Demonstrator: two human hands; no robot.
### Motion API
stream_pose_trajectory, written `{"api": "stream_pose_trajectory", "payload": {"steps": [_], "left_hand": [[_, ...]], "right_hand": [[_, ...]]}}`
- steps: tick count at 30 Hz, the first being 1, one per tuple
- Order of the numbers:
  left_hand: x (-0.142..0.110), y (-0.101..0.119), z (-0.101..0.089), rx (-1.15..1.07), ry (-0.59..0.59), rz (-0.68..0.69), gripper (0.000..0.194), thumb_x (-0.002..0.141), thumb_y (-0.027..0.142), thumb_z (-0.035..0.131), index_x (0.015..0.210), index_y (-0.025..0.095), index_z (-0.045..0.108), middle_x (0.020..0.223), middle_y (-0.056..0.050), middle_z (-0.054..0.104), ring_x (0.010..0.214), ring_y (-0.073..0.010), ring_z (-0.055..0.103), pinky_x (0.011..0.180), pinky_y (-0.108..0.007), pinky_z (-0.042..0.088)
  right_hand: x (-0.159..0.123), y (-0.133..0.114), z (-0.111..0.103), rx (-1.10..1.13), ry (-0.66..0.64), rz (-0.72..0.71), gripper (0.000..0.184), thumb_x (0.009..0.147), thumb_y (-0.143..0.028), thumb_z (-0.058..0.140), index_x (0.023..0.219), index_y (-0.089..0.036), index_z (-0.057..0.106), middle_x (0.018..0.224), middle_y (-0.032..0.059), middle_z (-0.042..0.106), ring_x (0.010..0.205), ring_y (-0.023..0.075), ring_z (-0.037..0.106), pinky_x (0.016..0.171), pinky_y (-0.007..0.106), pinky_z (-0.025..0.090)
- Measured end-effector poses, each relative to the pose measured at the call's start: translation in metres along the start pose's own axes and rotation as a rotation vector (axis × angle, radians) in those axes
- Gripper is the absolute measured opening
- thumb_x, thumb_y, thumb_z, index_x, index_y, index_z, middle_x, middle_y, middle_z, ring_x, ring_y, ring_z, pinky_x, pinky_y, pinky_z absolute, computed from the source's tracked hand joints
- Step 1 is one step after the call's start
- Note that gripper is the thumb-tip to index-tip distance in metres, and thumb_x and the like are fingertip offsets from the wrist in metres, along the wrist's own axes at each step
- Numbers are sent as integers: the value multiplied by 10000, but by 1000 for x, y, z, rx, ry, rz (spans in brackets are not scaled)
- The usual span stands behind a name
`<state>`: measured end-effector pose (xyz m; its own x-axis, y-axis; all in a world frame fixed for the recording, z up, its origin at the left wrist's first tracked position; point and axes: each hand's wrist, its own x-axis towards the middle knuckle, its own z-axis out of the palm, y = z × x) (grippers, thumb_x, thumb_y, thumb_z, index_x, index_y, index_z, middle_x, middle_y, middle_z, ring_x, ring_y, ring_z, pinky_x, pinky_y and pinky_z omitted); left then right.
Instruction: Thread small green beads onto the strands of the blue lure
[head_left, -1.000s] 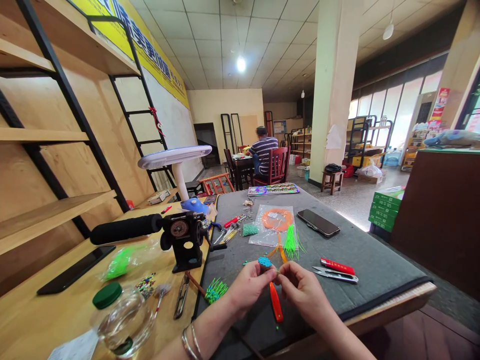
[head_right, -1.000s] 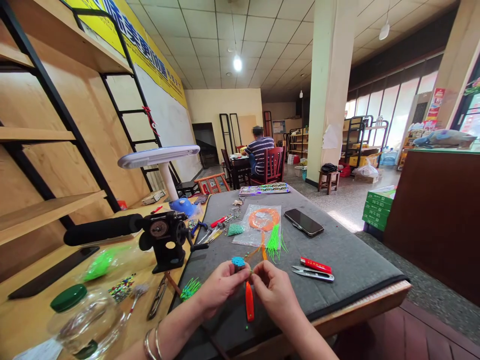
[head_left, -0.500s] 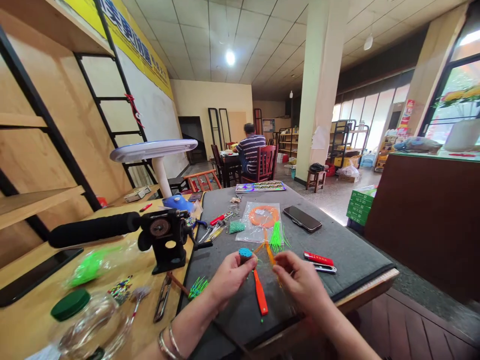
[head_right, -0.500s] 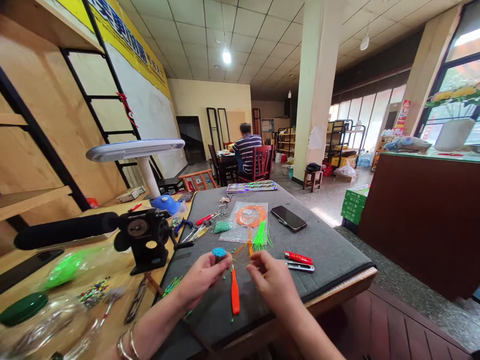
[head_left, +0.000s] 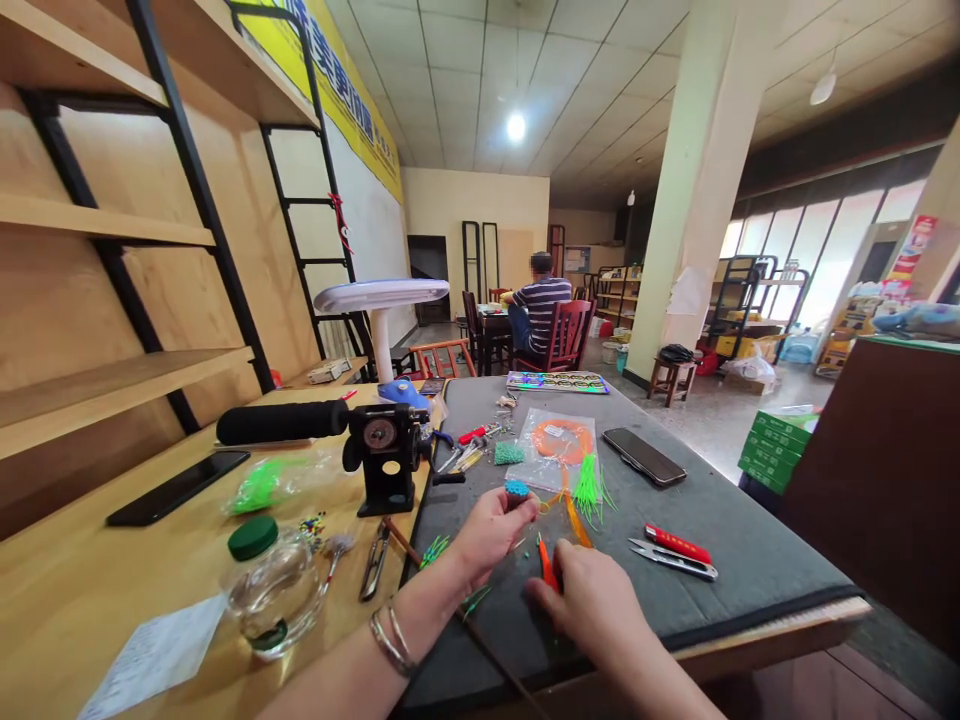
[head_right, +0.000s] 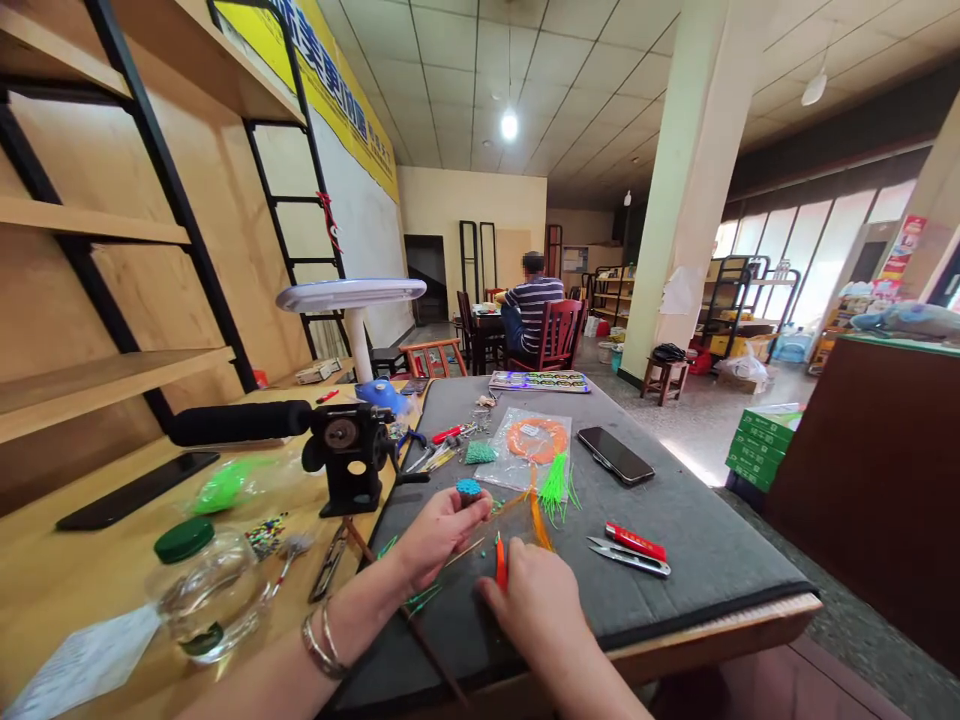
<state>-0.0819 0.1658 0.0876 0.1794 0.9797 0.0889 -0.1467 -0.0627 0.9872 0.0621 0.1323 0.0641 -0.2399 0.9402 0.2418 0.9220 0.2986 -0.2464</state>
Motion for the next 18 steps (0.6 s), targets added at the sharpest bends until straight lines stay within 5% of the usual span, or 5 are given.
{"api": "stream_pose_trajectory", "payload": {"steps": [5,12,15,18], "left_hand": [[1,0,-1,-88,1,-55,479,556,535,761,722,136,555,551,82,446,384,-12,220,379,-208,118],[3,-3,2,-162,-28,-108,450,561,504,766,698,141,538,511,104,392,375,-6,171,393,-209,83],[2,-3,2,-163,-46,-112,419,594,488,751,688,144,532,480,115,351,378,-11,147,401,-219,64],[1,-3,2,-157,-69,-110,392,618,473,739,684,149,529,442,125,314,373,-17,137,407,-227,62]], "right_hand": [[8,16,5,142,60,12,205,766,-269,536,571,-212,506,576,70,652,559,197,604,505,265,319],[4,29,4,1077,-72,84,229,811,-436,425,753,-218,464,467,-72,497,349,82,375,380,195,253],[2,25,5,1154,-34,40,325,803,-511,475,859,-193,509,431,-113,370,371,73,330,395,185,234],[2,22,7,1142,-47,65,421,799,-603,464,877,-193,527,498,-85,447,374,77,378,369,185,245]]}}
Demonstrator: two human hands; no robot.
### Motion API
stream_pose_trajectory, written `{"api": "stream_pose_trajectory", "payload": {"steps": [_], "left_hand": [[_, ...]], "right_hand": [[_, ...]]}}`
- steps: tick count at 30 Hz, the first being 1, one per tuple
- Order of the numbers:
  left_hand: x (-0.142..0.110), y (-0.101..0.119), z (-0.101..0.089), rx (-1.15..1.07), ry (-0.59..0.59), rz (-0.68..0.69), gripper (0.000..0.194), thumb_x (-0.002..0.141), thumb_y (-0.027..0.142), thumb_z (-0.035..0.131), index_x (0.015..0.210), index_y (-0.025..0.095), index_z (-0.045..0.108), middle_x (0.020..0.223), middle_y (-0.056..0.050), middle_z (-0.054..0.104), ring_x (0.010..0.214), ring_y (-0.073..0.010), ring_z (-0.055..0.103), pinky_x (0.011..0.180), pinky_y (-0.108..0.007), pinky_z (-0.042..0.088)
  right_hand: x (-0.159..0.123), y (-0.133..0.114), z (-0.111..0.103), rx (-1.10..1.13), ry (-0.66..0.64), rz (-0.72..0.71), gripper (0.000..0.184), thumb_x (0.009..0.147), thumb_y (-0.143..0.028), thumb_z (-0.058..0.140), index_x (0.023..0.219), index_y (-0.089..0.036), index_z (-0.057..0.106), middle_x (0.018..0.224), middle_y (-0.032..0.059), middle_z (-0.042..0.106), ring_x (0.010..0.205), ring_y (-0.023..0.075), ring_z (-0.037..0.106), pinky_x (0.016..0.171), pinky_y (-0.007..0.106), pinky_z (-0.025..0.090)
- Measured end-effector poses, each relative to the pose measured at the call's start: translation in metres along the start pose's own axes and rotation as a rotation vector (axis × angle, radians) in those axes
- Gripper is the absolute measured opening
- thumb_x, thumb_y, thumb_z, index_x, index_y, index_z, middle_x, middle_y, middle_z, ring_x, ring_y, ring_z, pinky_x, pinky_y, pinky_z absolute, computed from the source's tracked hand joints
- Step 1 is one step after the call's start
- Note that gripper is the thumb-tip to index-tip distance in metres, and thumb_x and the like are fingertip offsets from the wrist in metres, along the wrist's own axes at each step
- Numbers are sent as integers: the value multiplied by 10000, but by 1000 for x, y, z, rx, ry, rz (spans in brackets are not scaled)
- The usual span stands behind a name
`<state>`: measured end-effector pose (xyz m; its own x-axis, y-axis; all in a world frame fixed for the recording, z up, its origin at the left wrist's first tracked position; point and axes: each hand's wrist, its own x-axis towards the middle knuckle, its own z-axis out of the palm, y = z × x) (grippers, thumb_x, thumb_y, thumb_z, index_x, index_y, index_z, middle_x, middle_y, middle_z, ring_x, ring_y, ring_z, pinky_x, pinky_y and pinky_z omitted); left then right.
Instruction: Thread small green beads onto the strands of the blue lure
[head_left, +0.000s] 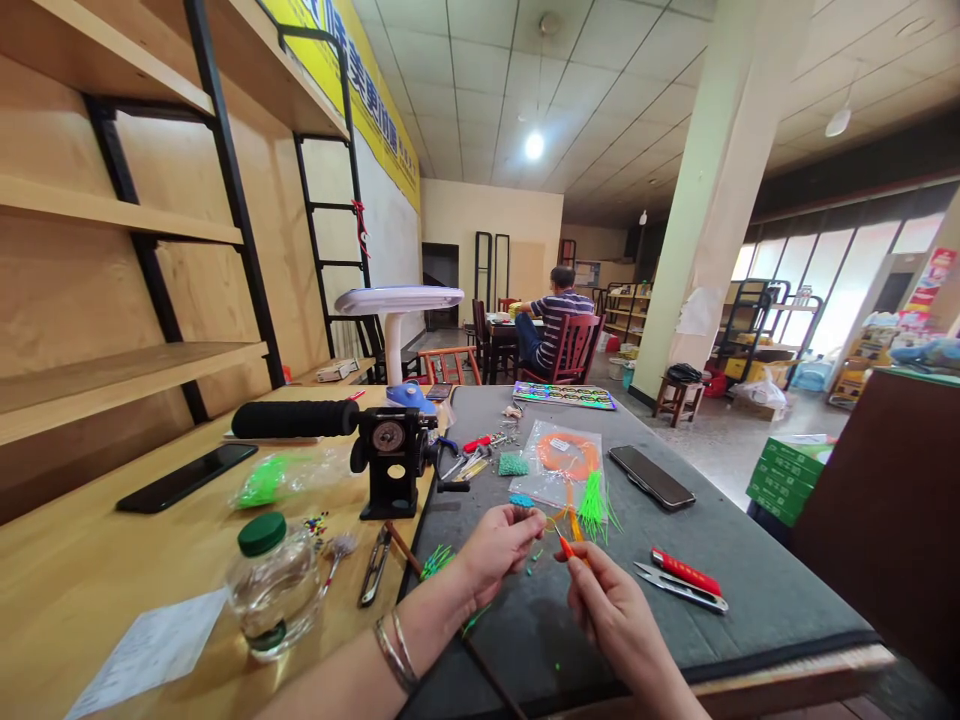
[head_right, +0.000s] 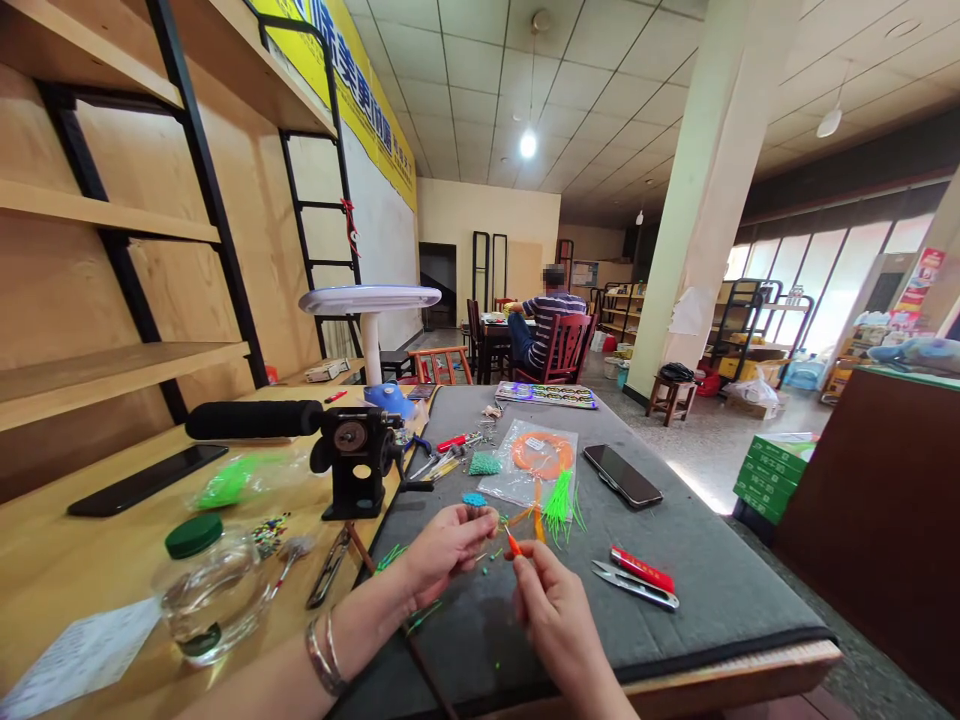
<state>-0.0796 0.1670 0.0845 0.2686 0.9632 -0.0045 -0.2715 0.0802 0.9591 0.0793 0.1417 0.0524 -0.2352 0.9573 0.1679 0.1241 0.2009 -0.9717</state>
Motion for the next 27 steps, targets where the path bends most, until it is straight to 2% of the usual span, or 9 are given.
{"api": "stream_pose_trajectory", "payload": {"steps": [4,8,11,15,17,19,21,24,27], "left_hand": [[-1,-1,1,14,-57,3,372,655,479,708,679,153,531,404,130,284,359,-22,137,414,-236,58],[-3,-3,3,39,-83,-11,359,670,479,691,674,151,543,399,122,291,360,-29,153,414,-243,60],[-4,-2,4,44,-86,-39,353,661,470,696,667,153,541,421,120,288,373,-33,150,414,-244,61],[-3,-1,2,49,-96,-68,363,638,479,704,655,160,533,426,126,272,382,-35,133,421,-246,63],[-3,-1,1,87,-85,-66,367,638,494,693,642,166,530,409,128,265,377,-38,132,424,-248,71],[-2,-2,2,163,-52,-23,385,640,518,680,616,167,524,410,117,285,386,-44,163,431,-246,103],[-2,-4,5,236,-10,89,405,632,531,686,592,160,526,454,85,362,437,-57,252,456,-238,177],[-3,-8,10,268,11,227,414,622,526,704,582,149,538,538,41,456,541,-84,354,532,-236,268],[-4,-8,11,233,-9,93,416,637,548,676,598,159,533,463,76,374,457,-67,274,470,-233,206]], "right_hand": [[4,1,0,-22,2,-28,413,806,-596,475,839,-190,542,572,-49,550,379,71,407,383,189,285],[6,0,-1,3,9,-42,498,821,-570,471,1124,-176,502,559,-50,566,351,71,361,379,189,257],[6,0,-2,8,33,-71,499,840,-552,446,1154,-166,490,566,-50,547,355,70,336,382,196,257],[1,0,-9,-192,6,-213,385,881,-454,423,1106,-168,548,546,-51,498,469,110,435,485,219,343],[-2,-2,-13,-331,-20,-247,340,894,-398,411,1095,-177,573,530,-58,461,498,120,448,516,223,345],[-3,-3,-16,-445,-26,-242,313,895,-356,408,1092,-192,588,518,-63,434,482,122,432,499,223,321],[-3,-4,-16,-529,-6,-230,289,885,-327,421,1071,-206,606,506,-62,427,468,126,423,479,225,297],[-1,-1,-14,-551,64,-215,280,874,-314,432,1062,-205,610,507,-55,449,461,132,430,466,227,293],[-1,4,-10,-440,124,-229,344,902,-352,400,1150,-182,566,529,-48,469,479,132,447,476,219,330]]}}
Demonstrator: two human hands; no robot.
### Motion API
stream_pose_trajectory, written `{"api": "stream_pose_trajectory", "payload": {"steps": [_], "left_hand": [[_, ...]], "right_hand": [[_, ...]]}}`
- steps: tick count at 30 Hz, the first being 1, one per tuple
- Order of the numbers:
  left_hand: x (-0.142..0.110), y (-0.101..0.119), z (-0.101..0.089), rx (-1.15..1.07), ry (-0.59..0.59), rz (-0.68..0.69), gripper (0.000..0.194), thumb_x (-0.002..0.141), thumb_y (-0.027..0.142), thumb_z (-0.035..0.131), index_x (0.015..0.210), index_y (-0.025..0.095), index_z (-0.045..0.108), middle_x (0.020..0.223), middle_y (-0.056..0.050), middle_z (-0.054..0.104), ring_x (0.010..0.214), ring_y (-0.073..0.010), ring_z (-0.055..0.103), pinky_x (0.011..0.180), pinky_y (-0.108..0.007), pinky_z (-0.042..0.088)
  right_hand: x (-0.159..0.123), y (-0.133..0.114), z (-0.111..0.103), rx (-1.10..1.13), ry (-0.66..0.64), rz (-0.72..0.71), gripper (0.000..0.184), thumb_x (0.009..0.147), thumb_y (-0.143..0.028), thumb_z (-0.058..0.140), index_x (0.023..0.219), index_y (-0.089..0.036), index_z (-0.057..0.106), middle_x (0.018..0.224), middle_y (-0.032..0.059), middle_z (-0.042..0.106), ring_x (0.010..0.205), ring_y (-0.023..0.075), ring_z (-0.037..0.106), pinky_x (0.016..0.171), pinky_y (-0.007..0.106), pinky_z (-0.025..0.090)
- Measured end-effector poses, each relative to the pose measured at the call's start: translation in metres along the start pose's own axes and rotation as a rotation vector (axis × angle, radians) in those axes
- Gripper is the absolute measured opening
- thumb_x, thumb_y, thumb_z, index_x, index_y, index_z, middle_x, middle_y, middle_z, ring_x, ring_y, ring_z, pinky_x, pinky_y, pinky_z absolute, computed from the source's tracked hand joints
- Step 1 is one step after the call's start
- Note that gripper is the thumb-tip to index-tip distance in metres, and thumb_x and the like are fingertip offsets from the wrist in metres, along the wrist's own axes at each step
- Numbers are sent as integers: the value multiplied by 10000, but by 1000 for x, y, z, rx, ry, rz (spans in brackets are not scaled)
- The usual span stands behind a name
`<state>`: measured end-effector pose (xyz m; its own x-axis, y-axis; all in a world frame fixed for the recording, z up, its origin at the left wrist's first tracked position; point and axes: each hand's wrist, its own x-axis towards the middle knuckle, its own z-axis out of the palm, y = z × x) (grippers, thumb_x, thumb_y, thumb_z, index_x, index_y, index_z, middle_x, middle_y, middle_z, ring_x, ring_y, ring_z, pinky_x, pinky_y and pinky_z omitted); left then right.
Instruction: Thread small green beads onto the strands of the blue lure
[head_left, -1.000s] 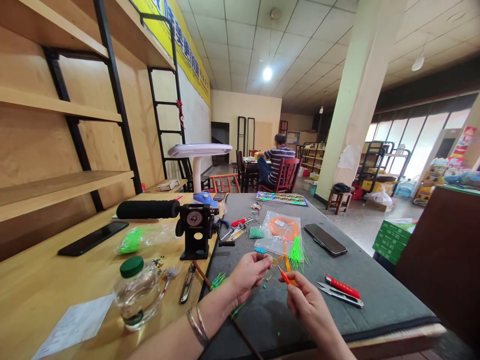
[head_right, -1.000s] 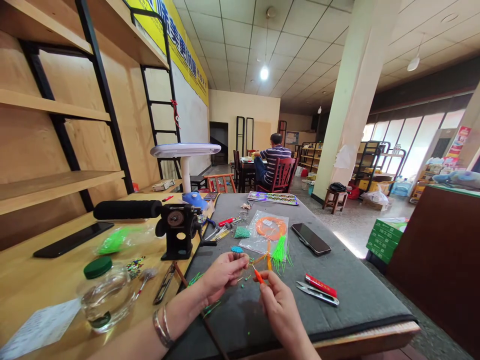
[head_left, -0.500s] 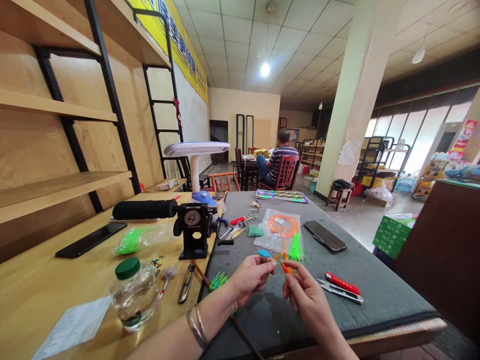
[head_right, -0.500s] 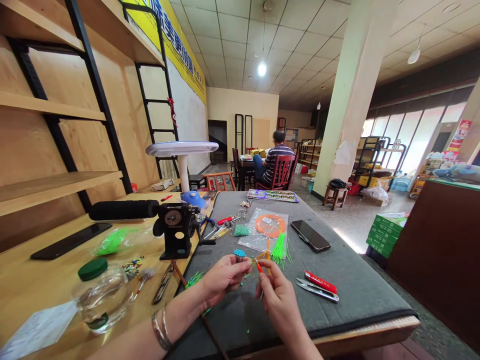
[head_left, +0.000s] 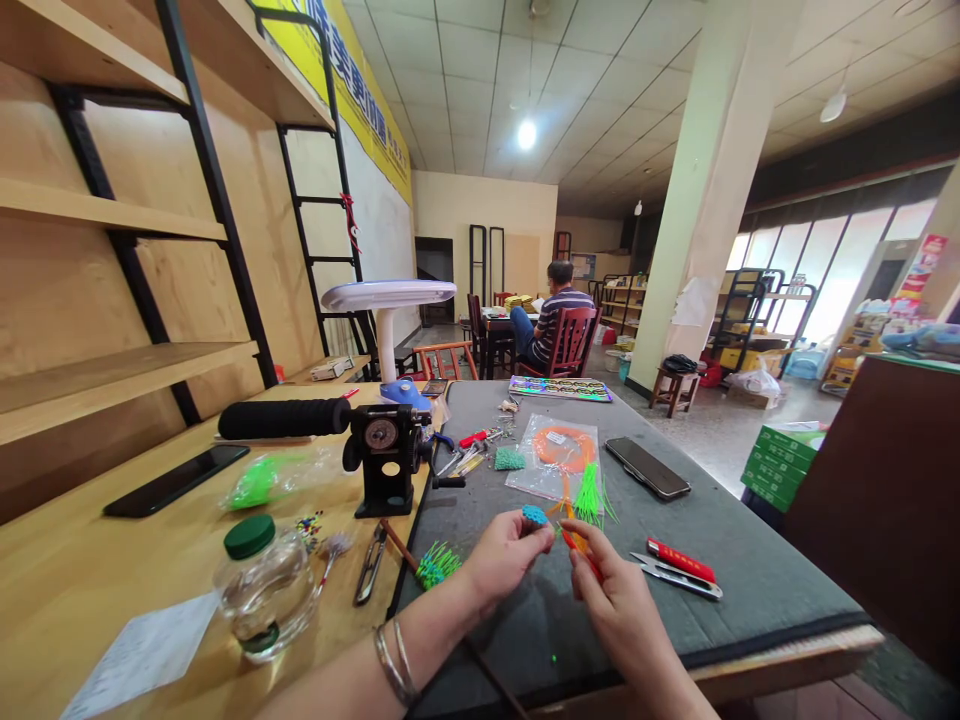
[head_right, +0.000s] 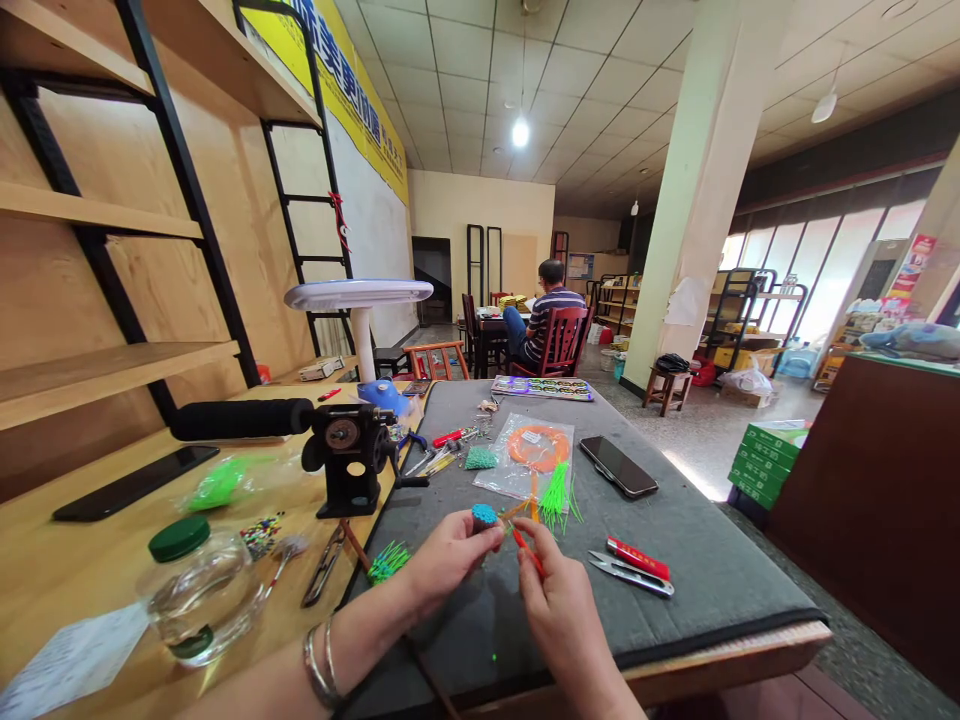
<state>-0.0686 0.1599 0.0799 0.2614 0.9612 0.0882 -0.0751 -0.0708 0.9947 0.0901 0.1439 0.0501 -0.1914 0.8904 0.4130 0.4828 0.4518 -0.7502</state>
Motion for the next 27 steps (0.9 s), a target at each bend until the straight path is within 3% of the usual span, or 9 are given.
{"api": "stream_pose_trajectory", "payload": {"steps": [3,5,10,12,15,18,22,24,27], "left_hand": [[0,3,-4,-47,-71,-161,405,633,554,663,621,175,521,422,112,280,392,-54,159,421,-243,103],[1,6,-7,-44,-81,-172,387,631,532,667,615,180,506,436,110,292,391,-53,158,416,-244,94],[2,1,-7,88,11,66,327,670,438,663,581,173,493,515,62,398,498,-80,311,497,-232,239],[1,-4,-5,182,68,166,293,689,394,662,587,166,509,552,42,441,557,-99,352,544,-241,273],[0,-9,-2,248,105,208,280,714,388,648,605,161,526,576,29,465,583,-110,363,560,-249,278],[1,-8,-1,132,38,113,356,695,485,649,623,163,517,560,45,439,541,-92,336,527,-243,261],[1,1,-3,37,-72,-54,438,654,576,654,607,181,470,469,95,327,433,-56,210,441,-243,135],[0,7,-4,13,-105,-88,442,643,577,661,601,188,457,442,105,303,401,-48,192,424,-248,99],[-2,13,-7,-20,-157,-120,420,636,553,670,615,187,464,427,116,283,375,-40,179,408,-249,84]], "right_hand": [[-2,0,-1,65,-19,-51,384,919,-390,379,1172,-167,563,549,-40,482,499,128,456,490,212,349],[-3,-3,-5,26,-69,-91,369,912,-389,396,1141,-176,592,561,-31,507,504,129,467,499,213,347],[-2,-12,-15,-175,-143,-87,320,894,-325,397,1096,-227,626,554,-15,554,485,154,499,511,239,327],[-2,-13,-13,-251,-126,-54,313,882,-305,389,1067,-235,633,528,-12,545,464,167,498,506,250,318],[-3,-11,-5,-246,-45,5,313,874,-315,390,1065,-231,623,519,-9,529,470,181,500,508,257,324],[-4,-5,6,-30,23,48,359,892,-391,395,1128,-200,587,544,-19,495,498,164,478,505,242,340],[-5,4,11,281,-15,68,434,901,-464,414,1182,-161,545,573,-40,451,507,127,425,480,213,338],[-5,6,6,287,-57,19,421,911,-448,410,1190,-160,540,586,-42,451,518,118,421,493,208,346],[-2,4,-9,129,-145,-119,363,926,-372,388,1174,-172,563,593,-41,469,526,111,426,526,207,358]]}}
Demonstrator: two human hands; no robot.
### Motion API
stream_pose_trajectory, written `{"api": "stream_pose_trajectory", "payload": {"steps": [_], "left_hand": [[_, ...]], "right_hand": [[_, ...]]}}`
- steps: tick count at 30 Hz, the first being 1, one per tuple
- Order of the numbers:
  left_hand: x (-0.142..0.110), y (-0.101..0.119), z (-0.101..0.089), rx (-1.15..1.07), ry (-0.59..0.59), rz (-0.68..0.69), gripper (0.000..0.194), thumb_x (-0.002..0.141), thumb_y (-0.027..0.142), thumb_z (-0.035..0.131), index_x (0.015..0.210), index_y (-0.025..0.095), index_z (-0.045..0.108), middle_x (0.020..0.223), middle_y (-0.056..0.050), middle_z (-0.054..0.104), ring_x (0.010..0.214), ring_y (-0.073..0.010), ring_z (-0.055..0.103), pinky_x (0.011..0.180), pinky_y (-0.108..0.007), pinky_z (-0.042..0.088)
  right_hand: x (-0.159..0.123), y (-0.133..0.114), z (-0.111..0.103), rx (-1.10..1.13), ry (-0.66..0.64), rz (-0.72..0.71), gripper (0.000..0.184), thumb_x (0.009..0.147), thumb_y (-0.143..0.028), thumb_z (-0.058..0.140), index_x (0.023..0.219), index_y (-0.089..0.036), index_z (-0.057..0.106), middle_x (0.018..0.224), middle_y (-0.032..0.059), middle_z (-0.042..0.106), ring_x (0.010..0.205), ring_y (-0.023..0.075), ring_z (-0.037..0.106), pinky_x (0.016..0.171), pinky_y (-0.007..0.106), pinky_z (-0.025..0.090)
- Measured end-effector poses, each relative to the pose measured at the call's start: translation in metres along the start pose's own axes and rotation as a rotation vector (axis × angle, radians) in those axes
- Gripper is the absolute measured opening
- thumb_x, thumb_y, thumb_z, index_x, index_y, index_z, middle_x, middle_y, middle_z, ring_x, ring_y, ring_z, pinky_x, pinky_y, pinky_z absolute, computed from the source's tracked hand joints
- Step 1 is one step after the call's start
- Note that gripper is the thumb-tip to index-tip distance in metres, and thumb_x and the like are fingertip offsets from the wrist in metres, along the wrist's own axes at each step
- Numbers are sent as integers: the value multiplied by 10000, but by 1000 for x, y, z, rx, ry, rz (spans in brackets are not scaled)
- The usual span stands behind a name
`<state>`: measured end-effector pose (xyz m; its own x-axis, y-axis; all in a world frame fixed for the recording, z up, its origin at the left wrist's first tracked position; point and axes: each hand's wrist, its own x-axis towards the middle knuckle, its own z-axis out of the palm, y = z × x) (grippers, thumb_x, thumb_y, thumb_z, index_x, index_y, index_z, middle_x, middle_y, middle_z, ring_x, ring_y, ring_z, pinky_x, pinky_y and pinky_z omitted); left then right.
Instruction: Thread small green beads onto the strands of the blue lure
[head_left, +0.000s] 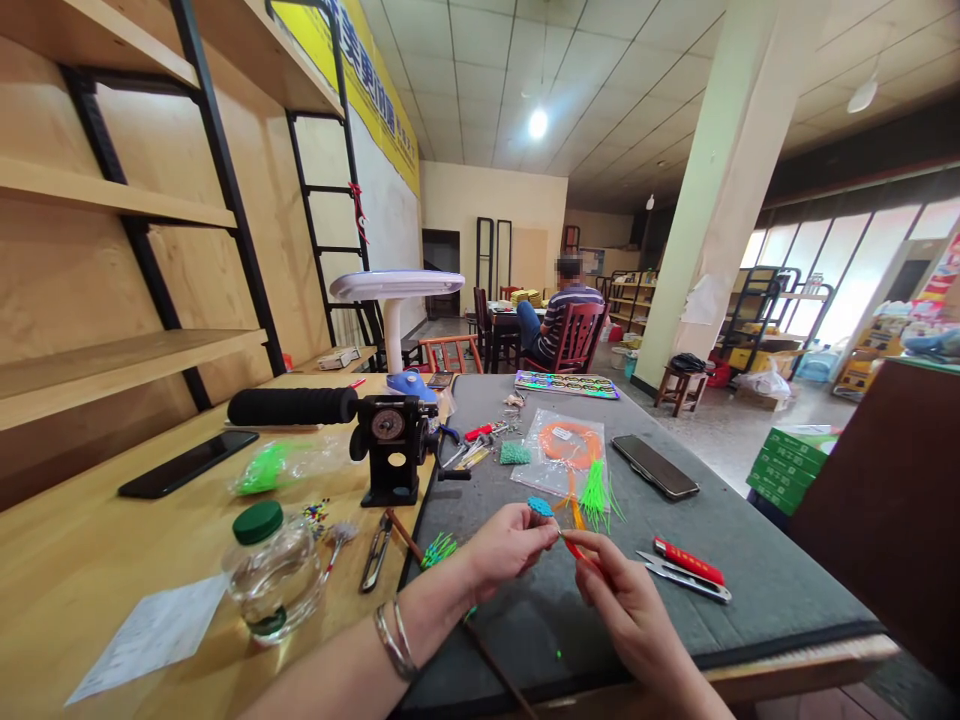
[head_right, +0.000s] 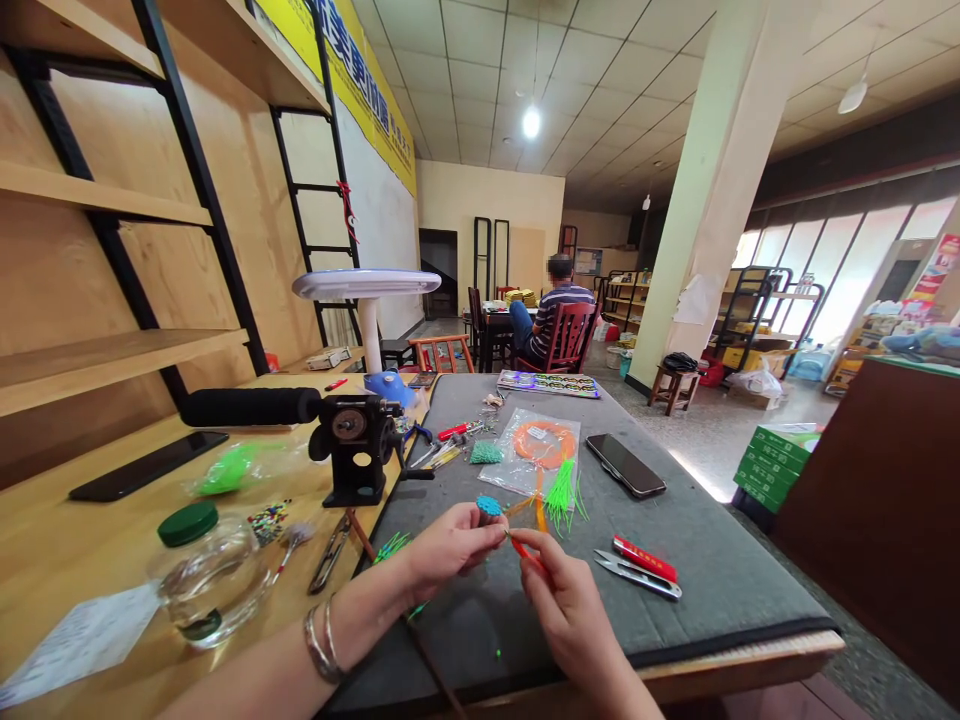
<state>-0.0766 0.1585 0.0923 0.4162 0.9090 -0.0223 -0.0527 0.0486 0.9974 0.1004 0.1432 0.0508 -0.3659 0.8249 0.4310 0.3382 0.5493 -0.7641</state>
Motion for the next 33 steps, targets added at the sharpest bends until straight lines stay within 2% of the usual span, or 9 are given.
{"api": "stream_pose_trajectory", "payload": {"steps": [3,6,9,14,16,23,28,30,33], "left_hand": [[-1,2,-2,18,-21,9,403,642,530,666,619,181,465,437,117,298,374,-35,191,402,-246,99],[0,2,-4,61,-6,7,391,648,516,661,629,174,473,447,112,332,376,-32,208,402,-244,103],[0,3,-6,64,-10,-1,365,652,485,665,649,166,488,471,105,359,387,-30,227,406,-244,106],[0,4,-10,15,-124,-40,326,659,438,662,644,165,484,498,105,343,383,-24,202,413,-261,74],[0,4,-9,21,-136,-41,318,660,429,660,643,162,489,493,108,331,382,-24,195,416,-263,71],[-1,2,-7,134,-26,56,251,696,371,638,695,146,527,536,85,391,441,-43,271,445,-238,165],[2,-2,-7,151,-18,66,198,712,330,601,710,147,526,574,68,414,474,-61,294,476,-236,215],[4,-6,-6,235,44,135,160,731,298,576,703,149,526,595,50,443,518,-82,345,516,-241,265],[5,-12,-4,499,208,277,126,768,232,533,665,162,511,618,23,479,590,-117,398,571,-256,290]], "right_hand": [[4,-10,-15,-191,-109,-90,331,917,-282,382,1155,-180,588,634,-18,548,550,113,475,576,211,382],[8,-21,-24,-294,-163,-107,335,912,-242,372,1156,-183,593,700,9,613,590,125,524,602,217,391],[10,-27,-28,-307,-189,-86,335,912,-235,376,1166,-186,589,710,7,631,594,126,536,598,215,384],[12,-29,-31,-274,-243,-45,332,905,-216,386,1160,-198,599,688,-15,628,584,115,529,580,205,360],[12,-31,-32,-280,-265,-34,334,899,-211,392,1155,-205,606,684,-18,628,584,115,527,574,205,352],[13,-32,-36,-305,-278,6,339,879,-216,398,1137,-216,618,641,-30,610,553,116,511,546,205,337],[14,-32,-34,-322,-261,18,341,880,-237,389,1127,-209,623,626,-26,615,549,125,530,544,204,348],[14,-31,-30,-358,-230,20,339,887,-249,380,1118,-212,626,644,-15,635,567,137,558,555,209,360],[12,-26,-20,-414,-158,48,338,890,-249,365,1104,-218,624,627,-9,650,548,152,586,540,210,367]]}}
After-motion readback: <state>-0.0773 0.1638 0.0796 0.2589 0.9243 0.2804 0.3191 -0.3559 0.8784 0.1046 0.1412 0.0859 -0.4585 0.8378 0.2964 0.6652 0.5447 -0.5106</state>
